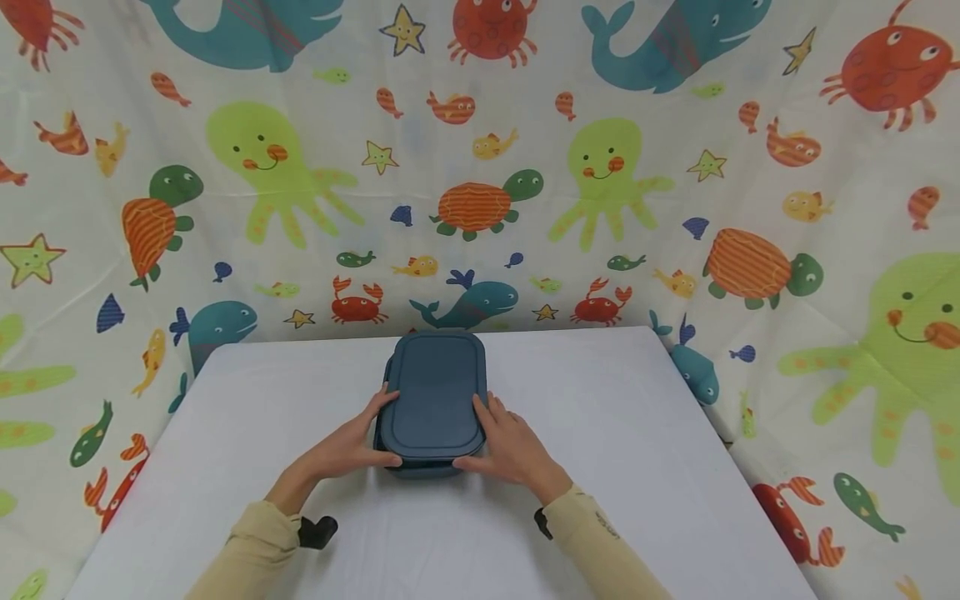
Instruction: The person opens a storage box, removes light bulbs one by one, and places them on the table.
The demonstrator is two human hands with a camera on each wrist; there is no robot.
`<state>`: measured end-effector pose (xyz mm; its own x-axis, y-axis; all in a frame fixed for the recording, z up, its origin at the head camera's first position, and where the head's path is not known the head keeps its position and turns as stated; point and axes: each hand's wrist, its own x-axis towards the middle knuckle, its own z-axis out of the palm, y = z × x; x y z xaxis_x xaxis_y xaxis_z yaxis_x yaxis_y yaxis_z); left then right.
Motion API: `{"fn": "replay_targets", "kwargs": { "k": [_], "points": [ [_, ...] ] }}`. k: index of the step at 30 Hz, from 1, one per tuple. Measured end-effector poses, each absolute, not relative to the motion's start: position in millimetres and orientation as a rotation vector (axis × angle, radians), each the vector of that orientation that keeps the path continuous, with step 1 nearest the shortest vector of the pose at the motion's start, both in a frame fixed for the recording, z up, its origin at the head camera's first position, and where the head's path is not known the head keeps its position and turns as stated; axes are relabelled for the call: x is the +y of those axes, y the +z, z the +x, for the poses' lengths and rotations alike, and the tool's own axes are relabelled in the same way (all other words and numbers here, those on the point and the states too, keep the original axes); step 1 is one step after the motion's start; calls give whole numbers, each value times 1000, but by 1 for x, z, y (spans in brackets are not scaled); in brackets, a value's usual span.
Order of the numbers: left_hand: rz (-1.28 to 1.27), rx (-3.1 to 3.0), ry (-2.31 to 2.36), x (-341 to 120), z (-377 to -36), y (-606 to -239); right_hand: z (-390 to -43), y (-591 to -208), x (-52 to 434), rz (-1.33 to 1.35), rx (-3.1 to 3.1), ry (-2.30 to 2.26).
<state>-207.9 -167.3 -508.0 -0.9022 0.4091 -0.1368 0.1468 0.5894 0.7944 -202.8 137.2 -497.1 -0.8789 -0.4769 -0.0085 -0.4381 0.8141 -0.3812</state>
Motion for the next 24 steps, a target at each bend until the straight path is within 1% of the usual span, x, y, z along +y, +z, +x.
{"fn": "replay_targets", "kwargs": {
  "k": [5,12,24],
  "points": [
    [473,2517,1220,-155,-209,-502,-202,-494,150,-689,2901,-580],
    [613,2521,1238,-139,-211,-496,-200,-493,166,-629,2909,-585],
    [696,2553,1187,-111,-214,-500,-195,-491,194,-597,2961,-577]
  ]
}}
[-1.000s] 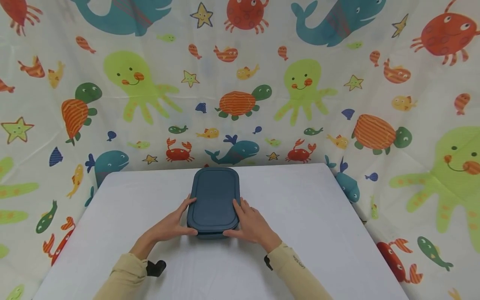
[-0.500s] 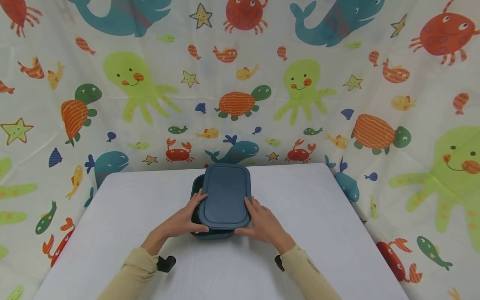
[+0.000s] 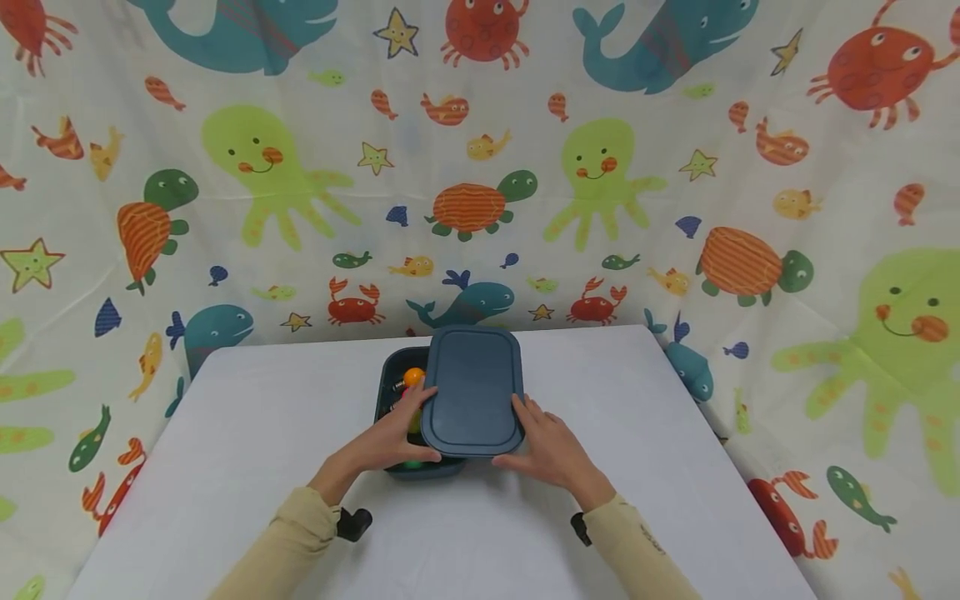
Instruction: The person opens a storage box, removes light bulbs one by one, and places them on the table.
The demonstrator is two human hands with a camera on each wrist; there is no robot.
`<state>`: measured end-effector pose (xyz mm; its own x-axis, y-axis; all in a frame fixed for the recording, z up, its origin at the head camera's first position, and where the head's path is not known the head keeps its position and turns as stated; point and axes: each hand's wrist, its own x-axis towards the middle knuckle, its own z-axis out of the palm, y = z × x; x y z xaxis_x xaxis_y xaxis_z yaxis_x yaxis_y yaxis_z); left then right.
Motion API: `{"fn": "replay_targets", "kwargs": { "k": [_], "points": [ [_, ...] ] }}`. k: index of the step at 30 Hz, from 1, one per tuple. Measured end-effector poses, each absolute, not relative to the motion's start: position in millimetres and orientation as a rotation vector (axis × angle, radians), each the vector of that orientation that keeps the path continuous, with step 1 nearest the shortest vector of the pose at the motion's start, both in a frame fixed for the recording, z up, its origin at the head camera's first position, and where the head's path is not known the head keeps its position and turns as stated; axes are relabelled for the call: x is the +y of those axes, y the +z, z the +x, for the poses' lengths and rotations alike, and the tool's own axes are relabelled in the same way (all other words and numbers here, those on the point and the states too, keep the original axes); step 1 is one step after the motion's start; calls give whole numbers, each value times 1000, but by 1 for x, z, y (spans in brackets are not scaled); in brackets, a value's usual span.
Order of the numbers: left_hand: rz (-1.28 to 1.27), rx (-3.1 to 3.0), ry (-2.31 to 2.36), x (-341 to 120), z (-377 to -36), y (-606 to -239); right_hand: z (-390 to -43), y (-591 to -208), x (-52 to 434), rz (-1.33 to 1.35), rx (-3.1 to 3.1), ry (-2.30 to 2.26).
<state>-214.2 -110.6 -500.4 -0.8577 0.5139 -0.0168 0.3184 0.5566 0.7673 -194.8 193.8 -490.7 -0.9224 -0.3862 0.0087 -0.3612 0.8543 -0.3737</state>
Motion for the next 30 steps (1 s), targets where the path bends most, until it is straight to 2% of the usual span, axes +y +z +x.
{"fn": "replay_targets", "kwargs": {
  "k": [15,30],
  "points": [
    [675,2575,1134,-99,-213,-494,-192,-489,204,-612,2993,-552],
    [673,2603,1119,-113,-209,-494,-194,-491,192,-688,2981,-586]
  ]
}}
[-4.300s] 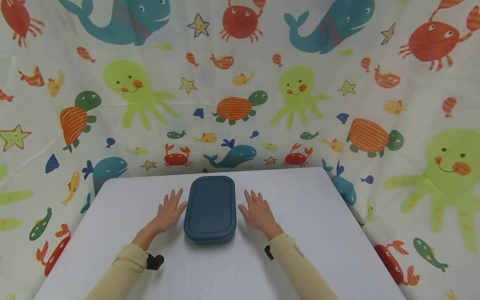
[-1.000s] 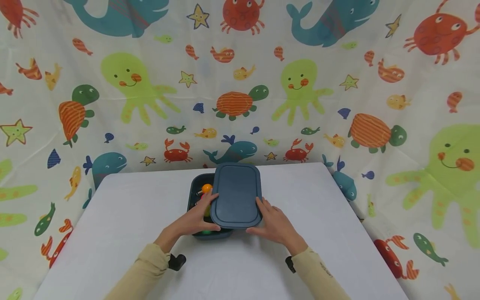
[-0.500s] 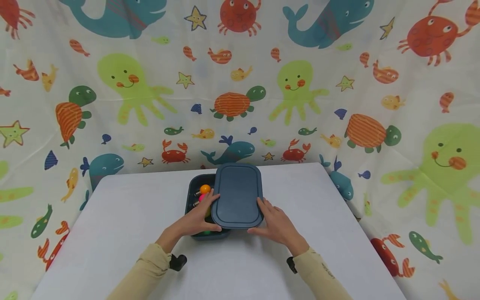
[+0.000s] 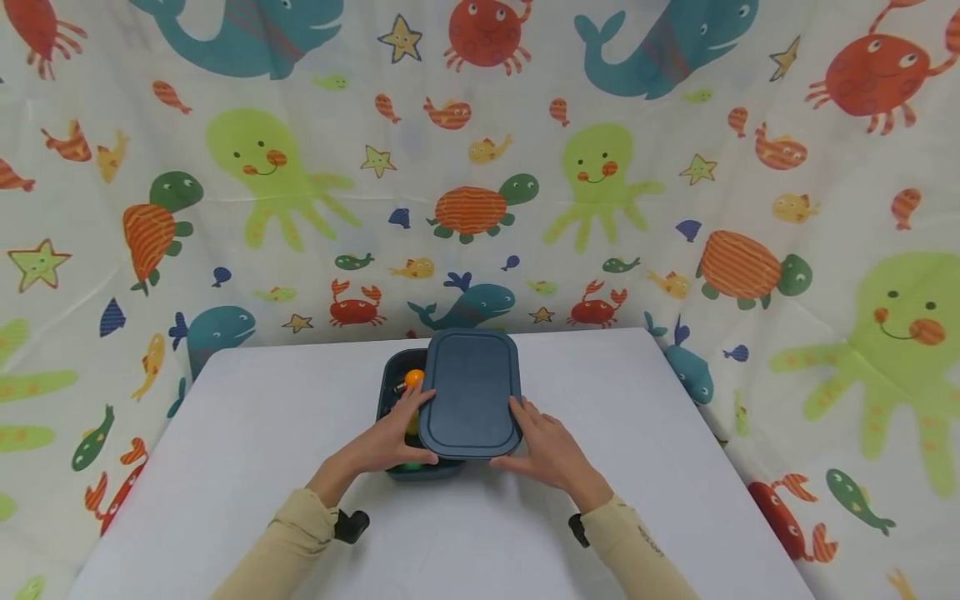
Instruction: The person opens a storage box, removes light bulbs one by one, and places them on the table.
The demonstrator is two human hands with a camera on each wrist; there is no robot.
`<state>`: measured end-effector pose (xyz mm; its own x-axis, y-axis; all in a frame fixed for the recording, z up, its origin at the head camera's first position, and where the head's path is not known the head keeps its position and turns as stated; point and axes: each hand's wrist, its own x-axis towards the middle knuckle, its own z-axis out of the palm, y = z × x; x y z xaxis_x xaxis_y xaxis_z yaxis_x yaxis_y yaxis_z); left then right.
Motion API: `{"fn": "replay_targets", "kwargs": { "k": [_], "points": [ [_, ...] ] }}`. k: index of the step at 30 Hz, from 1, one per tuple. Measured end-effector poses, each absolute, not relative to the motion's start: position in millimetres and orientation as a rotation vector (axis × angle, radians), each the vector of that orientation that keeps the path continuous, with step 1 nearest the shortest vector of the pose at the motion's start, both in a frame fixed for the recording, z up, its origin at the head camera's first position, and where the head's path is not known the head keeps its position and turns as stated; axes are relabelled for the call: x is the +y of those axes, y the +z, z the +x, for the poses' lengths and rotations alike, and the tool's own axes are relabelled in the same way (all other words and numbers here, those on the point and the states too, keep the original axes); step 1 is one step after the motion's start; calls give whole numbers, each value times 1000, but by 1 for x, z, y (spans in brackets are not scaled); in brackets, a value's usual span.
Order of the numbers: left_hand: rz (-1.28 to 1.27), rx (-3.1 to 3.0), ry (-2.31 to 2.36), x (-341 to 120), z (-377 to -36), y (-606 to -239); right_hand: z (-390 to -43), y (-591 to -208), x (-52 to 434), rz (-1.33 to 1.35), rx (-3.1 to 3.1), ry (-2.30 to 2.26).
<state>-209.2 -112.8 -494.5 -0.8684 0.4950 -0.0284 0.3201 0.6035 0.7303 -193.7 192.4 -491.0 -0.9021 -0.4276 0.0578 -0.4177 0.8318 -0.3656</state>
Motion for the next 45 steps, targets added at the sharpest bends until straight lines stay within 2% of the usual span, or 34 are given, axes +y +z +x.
{"fn": "replay_targets", "kwargs": {
  "k": [21,45],
  "points": [
    [601,2599,1127,-125,-204,-492,-196,-492,180,-658,2957,-584],
    [460,2577,1148,-154,-195,-492,-197,-485,153,-773,2941,-489]
  ]
}}
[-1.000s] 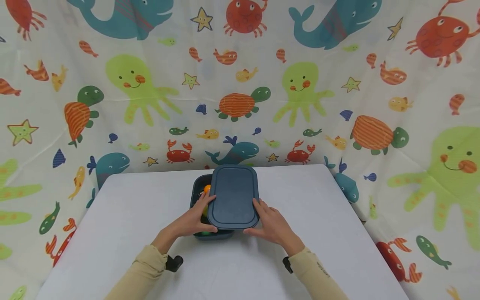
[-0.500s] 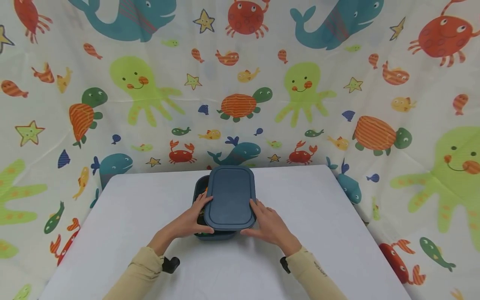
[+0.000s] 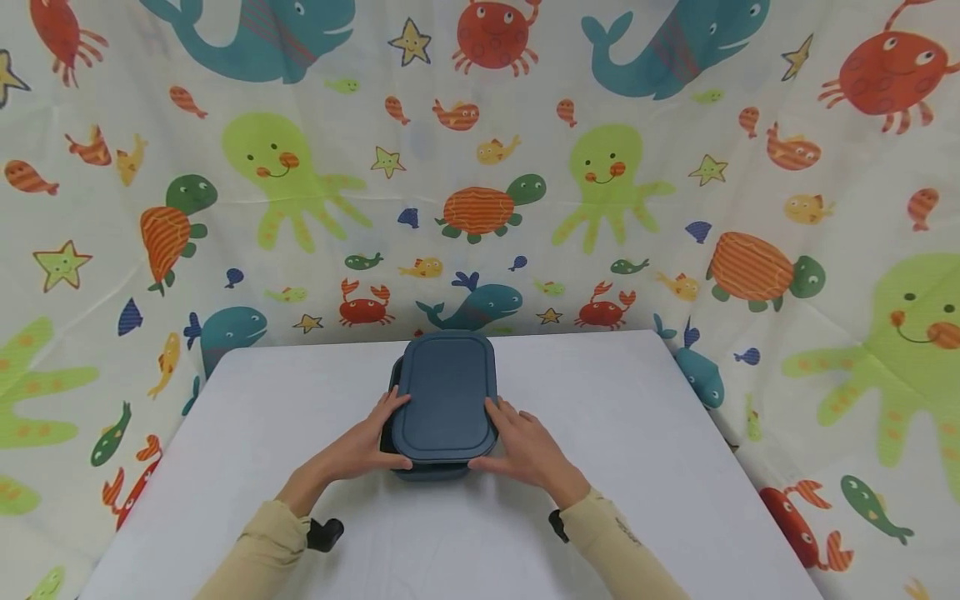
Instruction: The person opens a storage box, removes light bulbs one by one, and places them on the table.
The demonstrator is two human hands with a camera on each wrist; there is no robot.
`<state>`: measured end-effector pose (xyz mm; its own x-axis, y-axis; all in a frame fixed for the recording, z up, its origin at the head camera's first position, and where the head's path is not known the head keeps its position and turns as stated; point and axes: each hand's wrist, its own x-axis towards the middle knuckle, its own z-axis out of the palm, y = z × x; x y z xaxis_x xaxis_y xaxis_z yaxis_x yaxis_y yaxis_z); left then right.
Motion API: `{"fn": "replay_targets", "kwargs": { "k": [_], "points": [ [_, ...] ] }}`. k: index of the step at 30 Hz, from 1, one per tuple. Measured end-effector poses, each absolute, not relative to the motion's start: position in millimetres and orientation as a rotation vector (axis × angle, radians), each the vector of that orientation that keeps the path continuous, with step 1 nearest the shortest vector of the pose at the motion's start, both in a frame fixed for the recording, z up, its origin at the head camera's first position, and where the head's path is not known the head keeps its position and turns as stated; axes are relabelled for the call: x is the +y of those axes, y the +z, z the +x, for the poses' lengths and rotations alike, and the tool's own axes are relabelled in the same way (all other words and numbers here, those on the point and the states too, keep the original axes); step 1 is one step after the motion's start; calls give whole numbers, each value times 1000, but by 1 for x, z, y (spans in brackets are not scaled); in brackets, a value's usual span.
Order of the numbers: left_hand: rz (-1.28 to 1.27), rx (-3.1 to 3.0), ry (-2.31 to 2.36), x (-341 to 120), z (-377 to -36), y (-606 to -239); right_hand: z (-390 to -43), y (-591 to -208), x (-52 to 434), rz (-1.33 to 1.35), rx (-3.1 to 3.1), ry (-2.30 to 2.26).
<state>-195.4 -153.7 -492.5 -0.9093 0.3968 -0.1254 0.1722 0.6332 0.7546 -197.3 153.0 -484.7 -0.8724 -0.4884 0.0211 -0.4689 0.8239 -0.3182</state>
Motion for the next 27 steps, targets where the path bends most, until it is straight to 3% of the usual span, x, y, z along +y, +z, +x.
{"fn": "replay_targets", "kwargs": {
  "k": [27],
  "points": [
    [421,2658,1097,-216,-176,-497,-199,-478,103,-1108,2871,-444]
  ]
}}
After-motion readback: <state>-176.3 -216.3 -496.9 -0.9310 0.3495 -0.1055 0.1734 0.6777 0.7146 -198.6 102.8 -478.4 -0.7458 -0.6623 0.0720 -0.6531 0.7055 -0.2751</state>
